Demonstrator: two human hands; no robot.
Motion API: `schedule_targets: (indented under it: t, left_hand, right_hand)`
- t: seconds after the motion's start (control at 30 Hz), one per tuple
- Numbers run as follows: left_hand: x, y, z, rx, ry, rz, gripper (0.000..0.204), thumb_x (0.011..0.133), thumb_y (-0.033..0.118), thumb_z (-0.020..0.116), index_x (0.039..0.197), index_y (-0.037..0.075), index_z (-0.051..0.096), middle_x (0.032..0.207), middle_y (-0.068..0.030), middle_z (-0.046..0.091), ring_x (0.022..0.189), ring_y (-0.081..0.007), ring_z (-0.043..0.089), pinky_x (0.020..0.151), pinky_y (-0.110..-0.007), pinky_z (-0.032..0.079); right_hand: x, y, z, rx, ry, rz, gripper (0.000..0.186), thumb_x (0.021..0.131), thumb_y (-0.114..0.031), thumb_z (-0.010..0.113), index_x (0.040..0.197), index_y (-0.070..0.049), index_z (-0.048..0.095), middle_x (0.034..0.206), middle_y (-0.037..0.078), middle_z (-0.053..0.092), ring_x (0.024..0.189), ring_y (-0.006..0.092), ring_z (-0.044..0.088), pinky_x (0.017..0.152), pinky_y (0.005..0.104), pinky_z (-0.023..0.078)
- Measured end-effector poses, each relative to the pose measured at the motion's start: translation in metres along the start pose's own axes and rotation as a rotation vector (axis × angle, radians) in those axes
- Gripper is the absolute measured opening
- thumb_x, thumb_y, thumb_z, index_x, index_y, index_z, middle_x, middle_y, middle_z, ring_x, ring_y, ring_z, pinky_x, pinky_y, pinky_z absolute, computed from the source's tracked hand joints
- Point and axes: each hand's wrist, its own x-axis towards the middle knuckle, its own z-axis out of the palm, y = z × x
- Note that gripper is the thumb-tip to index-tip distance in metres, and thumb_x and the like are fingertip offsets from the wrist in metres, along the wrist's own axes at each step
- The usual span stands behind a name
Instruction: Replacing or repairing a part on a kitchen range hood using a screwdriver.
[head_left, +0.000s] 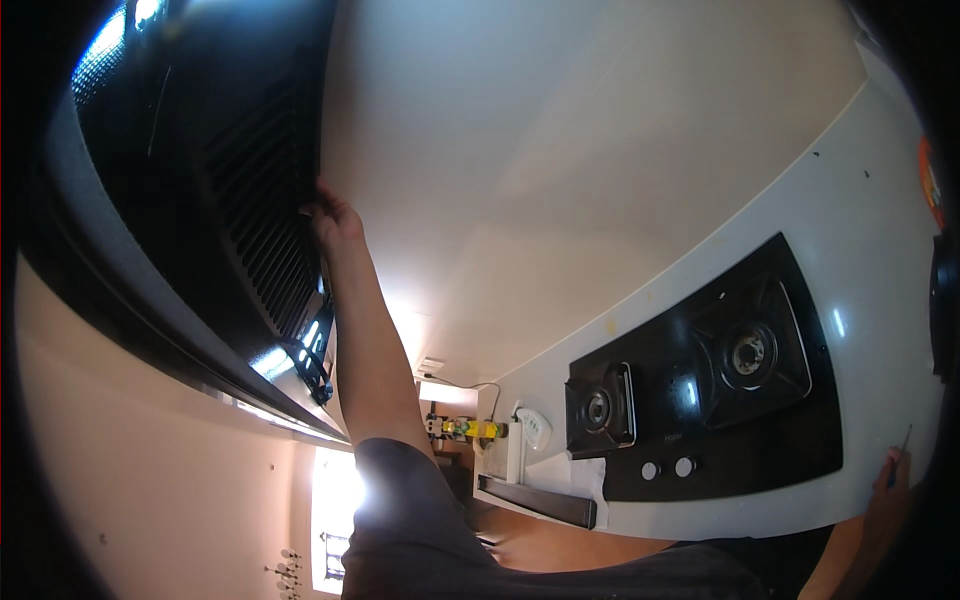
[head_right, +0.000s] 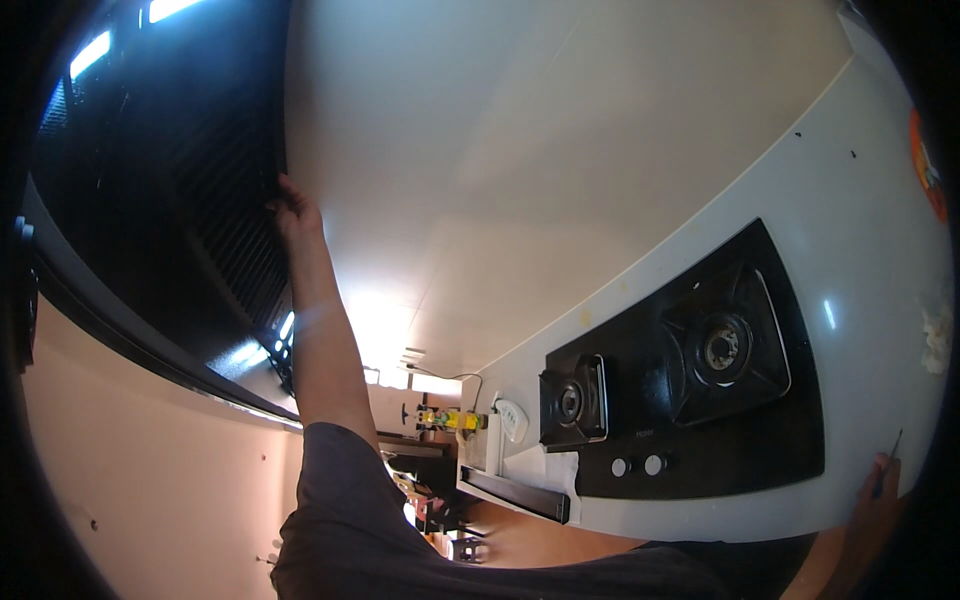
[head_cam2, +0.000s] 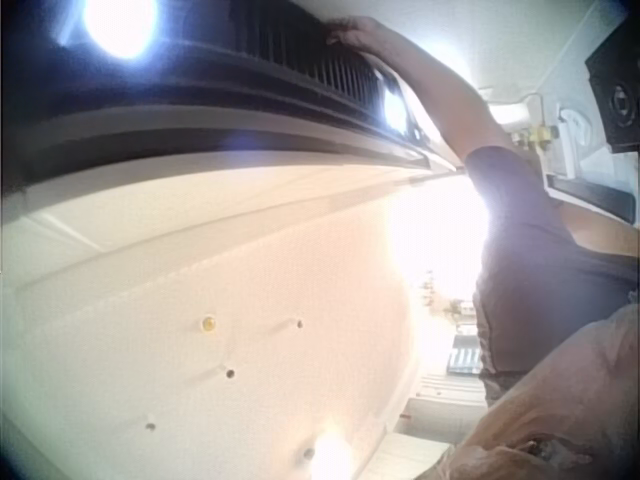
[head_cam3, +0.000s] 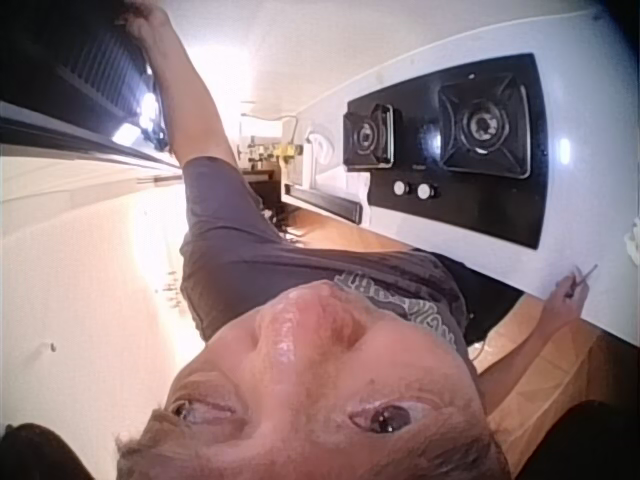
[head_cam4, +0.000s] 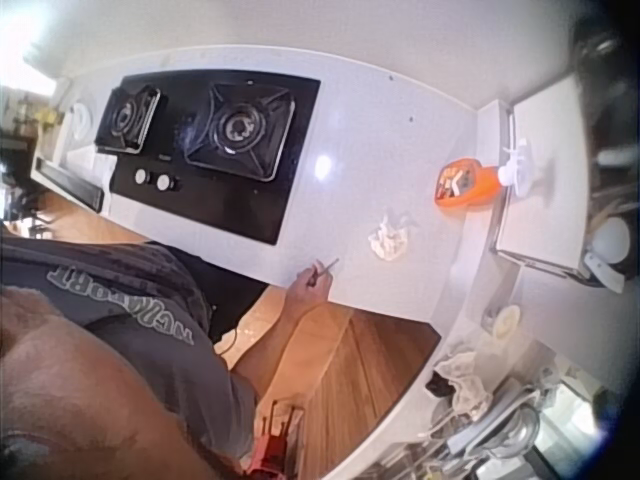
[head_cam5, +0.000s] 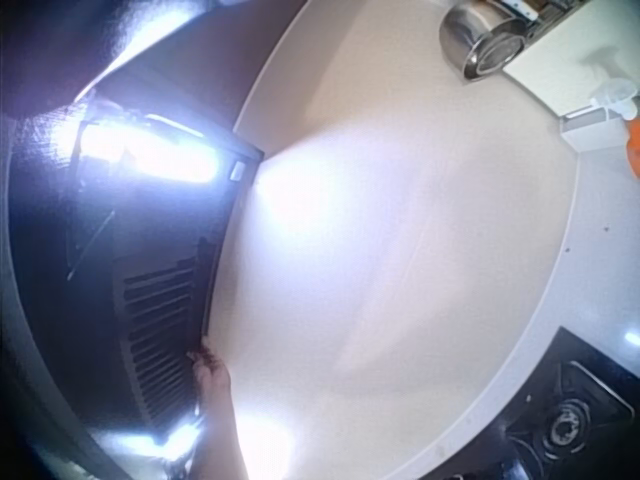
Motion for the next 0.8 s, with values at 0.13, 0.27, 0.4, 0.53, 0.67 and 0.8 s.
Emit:
schedule_targets:
  t: [0.13,0.27,0.4,0.53,0.67,0.8]
  left_hand:
    - [-0.003,0.003,0.002,0.043,-0.036,0.021,0.026,0.099,0.013,0.043,0.11,-0.009,0.052,0.105,-0.023,0.061,0.089,-0.0286,0.068,0.078,-0.032,0.062]
    - [-0.006,-0.007,0.002,0.019,-0.008,-0.031,0.026,0.098,0.013,0.044,0.111,-0.009,0.052,0.105,-0.0229,0.062,0.088,-0.0283,0.068,0.078,-0.032,0.062]
    - [-0.002,-0.002,-0.003,0.036,-0.044,-0.018,0.027,0.097,0.013,0.046,0.111,-0.01,0.052,0.104,-0.0224,0.062,0.088,-0.0284,0.068,0.078,-0.032,0.062]
    - [-0.015,-0.01,-0.003,0.087,-0.083,0.014,0.026,0.096,0.013,0.047,0.111,-0.008,0.052,0.104,-0.021,0.062,0.087,-0.0279,0.068,0.078,-0.032,0.062]
    - [-0.015,-0.007,-0.003,0.099,-0.092,0.033,0.021,0.096,0.01,0.047,0.109,-0.006,0.053,0.104,-0.0205,0.063,0.089,-0.0275,0.068,0.078,-0.032,0.062]
    - [-0.004,0.002,-0.009,0.067,-0.047,0.007,0.019,0.095,0.008,0.047,0.109,-0.004,0.054,0.104,-0.0203,0.063,0.09,-0.0271,0.068,0.079,-0.031,0.061]
  right_hand:
    - [0.006,0.006,0.016,0.198,0.033,-0.015,0.016,0.098,-0.019,0.05,0.109,-0.012,0.059,0.102,0.013,0.065,0.095,0.028,0.064,0.085,0.0383,0.048]
    - [-0.013,-0.064,-0.048,-0.003,-0.042,0.081,0.016,0.098,-0.018,0.05,0.11,-0.012,0.059,0.103,0.013,0.065,0.096,0.0279,0.064,0.085,0.0374,0.048]
    - [-0.01,-0.038,-0.029,-0.117,0.283,-0.315,0.022,0.1,-0.026,0.046,0.11,-0.01,0.057,0.072,0.009,0.054,0.063,0.018,0.056,0.062,0.0329,0.046]
    - [-0.012,-0.037,-0.03,-0.101,0.148,-0.168,0.018,0.1,-0.023,0.048,0.11,-0.01,0.056,0.076,0.009,0.057,0.063,0.0182,0.057,0.063,0.0336,0.047]
    - [-0.016,-0.068,-0.053,-0.02,-0.043,0.031,0.017,0.098,-0.018,0.049,0.109,-0.009,0.059,0.101,0.012,0.065,0.093,0.0261,0.064,0.084,0.035,0.048]
    - [-0.014,-0.068,-0.054,0.013,-0.04,-0.01,0.018,0.099,-0.018,0.048,0.11,-0.009,0.059,0.103,0.013,0.064,0.094,0.0257,0.063,0.085,0.0353,0.048]
